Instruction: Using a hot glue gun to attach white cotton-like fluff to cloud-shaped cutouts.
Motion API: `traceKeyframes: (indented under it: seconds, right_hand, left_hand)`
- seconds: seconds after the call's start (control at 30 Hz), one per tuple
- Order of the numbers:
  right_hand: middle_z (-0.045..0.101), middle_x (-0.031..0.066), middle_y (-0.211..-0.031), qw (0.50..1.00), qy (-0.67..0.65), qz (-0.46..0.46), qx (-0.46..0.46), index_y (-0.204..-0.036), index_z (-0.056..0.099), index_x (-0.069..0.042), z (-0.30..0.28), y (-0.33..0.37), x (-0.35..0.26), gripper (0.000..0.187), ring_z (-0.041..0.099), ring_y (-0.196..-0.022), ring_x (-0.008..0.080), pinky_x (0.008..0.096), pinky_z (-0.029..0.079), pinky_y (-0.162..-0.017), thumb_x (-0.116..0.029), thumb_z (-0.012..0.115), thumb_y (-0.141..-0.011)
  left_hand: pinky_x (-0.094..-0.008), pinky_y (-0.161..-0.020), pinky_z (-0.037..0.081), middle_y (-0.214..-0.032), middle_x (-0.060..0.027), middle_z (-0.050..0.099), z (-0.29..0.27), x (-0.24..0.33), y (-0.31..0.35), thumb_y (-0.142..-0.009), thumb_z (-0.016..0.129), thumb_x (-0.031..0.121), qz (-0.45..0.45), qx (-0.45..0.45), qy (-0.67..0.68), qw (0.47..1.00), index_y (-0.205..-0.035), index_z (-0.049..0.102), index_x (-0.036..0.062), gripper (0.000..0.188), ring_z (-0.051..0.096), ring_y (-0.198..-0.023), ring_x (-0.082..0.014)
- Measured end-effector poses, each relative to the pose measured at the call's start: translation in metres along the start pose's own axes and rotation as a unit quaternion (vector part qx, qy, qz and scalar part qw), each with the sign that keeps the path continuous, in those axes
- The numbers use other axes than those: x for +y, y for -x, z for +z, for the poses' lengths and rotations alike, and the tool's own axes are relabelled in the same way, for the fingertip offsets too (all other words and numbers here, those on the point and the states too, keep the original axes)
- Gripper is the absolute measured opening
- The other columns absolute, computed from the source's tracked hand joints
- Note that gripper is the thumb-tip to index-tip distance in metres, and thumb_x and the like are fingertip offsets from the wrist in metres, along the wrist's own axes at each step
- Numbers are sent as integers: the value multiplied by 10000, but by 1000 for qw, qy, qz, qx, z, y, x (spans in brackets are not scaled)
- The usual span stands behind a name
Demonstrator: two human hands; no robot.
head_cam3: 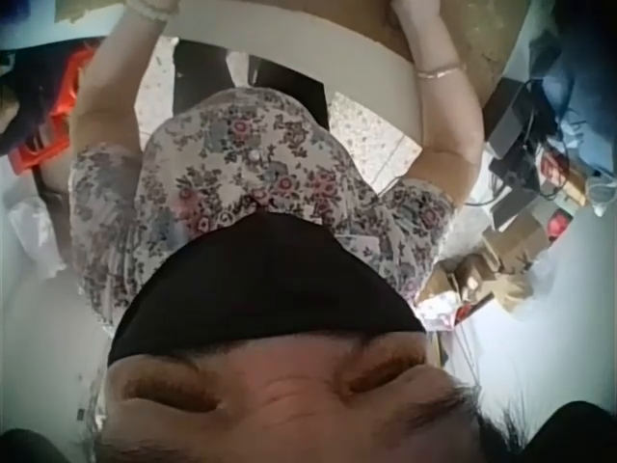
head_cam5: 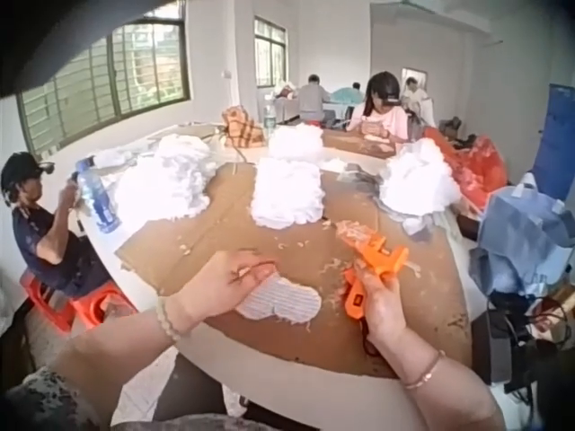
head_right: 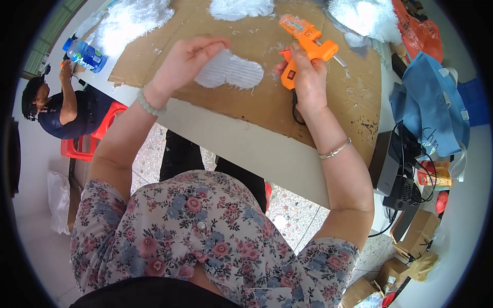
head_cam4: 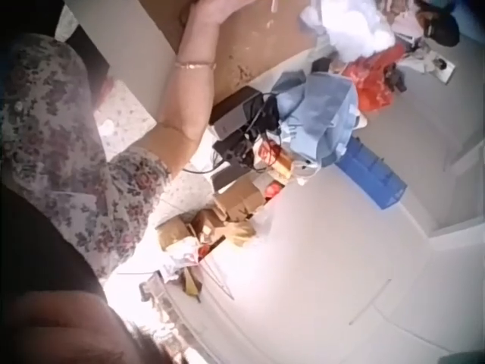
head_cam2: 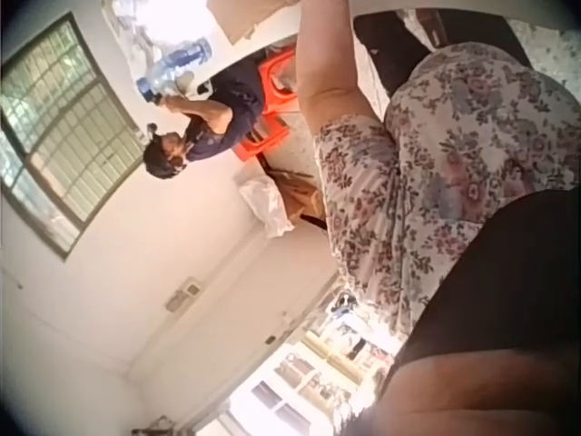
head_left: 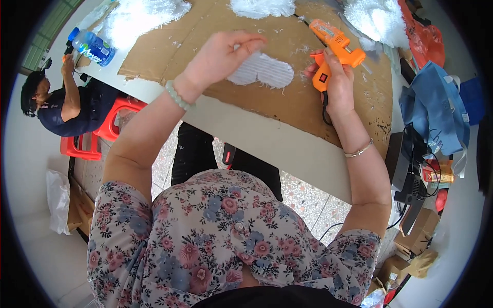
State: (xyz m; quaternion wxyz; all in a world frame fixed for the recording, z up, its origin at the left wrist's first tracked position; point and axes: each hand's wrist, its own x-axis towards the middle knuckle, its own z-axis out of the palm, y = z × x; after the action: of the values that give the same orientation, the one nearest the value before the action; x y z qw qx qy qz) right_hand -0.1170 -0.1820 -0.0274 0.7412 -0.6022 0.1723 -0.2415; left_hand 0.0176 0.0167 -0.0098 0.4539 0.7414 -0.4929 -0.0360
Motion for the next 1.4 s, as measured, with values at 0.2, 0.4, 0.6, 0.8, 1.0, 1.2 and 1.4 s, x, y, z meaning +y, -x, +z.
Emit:
traceKeyframes:
  seconds: [0.2,0.4,0.6,0.8,1.0,1.2,1.4]
  right_hand:
    - [636,117,-849,998,9,-47,-44,-1031,572,20,13,8,-14,314,663,-753,220,263,500,-569,-267,475,-950]
    - [648,130,-939,995,12,-32,-96,-1046,561,15,31,18,-3,322,676,-880,257,227,473,-491,-276,452,-962]
    - [627,70,-865,999,5,-33,25,-1016,582,0,13,10,-4,271,612,-779,166,285,516,-679,-254,526,-938]
    - [622,43,-861,995,-3,-40,91,-988,594,-28,1,6,-4,241,584,-758,119,262,446,-626,-255,554,-918]
    - [612,24,-859,993,-37,-28,111,-986,583,-34,0,2,0,217,572,-765,100,252,440,-649,-241,556,-924]
    - [606,20,-837,990,-51,-19,133,-959,578,-33,-3,-6,-14,211,568,-752,97,257,445,-652,-240,552,-922]
    - [565,52,-795,966,-124,-19,228,-941,521,-31,-30,-15,-8,208,582,-682,140,301,473,-551,-237,541,-921]
  left_hand:
    - [-382,-986,409,-1227,-63,581,10,-28,13,-883,569,248,176,-61,-312,932,-1235,553,136,370,544,-1115,-271]
    - [-394,-1050,333,-1303,-188,494,2,-20,14,-922,497,221,167,-84,-277,943,-1258,509,42,381,443,-1224,-338]
    - [-395,-1011,386,-1249,-132,549,15,-29,14,-873,584,231,118,-53,-255,958,-1338,436,157,493,485,-1179,-320]
    - [-320,-1018,367,-1320,-121,517,-8,-47,19,-930,540,179,-12,-27,94,995,-1398,388,94,500,468,-1231,-212]
    - [-276,-978,398,-1249,-87,573,-33,-27,-29,-957,517,189,-73,111,152,979,-1269,524,7,361,510,-1178,-154]
    - [-232,-689,447,-851,-16,697,-8,-20,-102,-907,595,224,-33,145,111,983,-939,678,-8,249,544,-739,-69]
    - [-259,-718,474,-865,-71,679,71,-24,-187,-882,554,120,9,62,6,998,-1038,633,25,199,609,-781,-147]
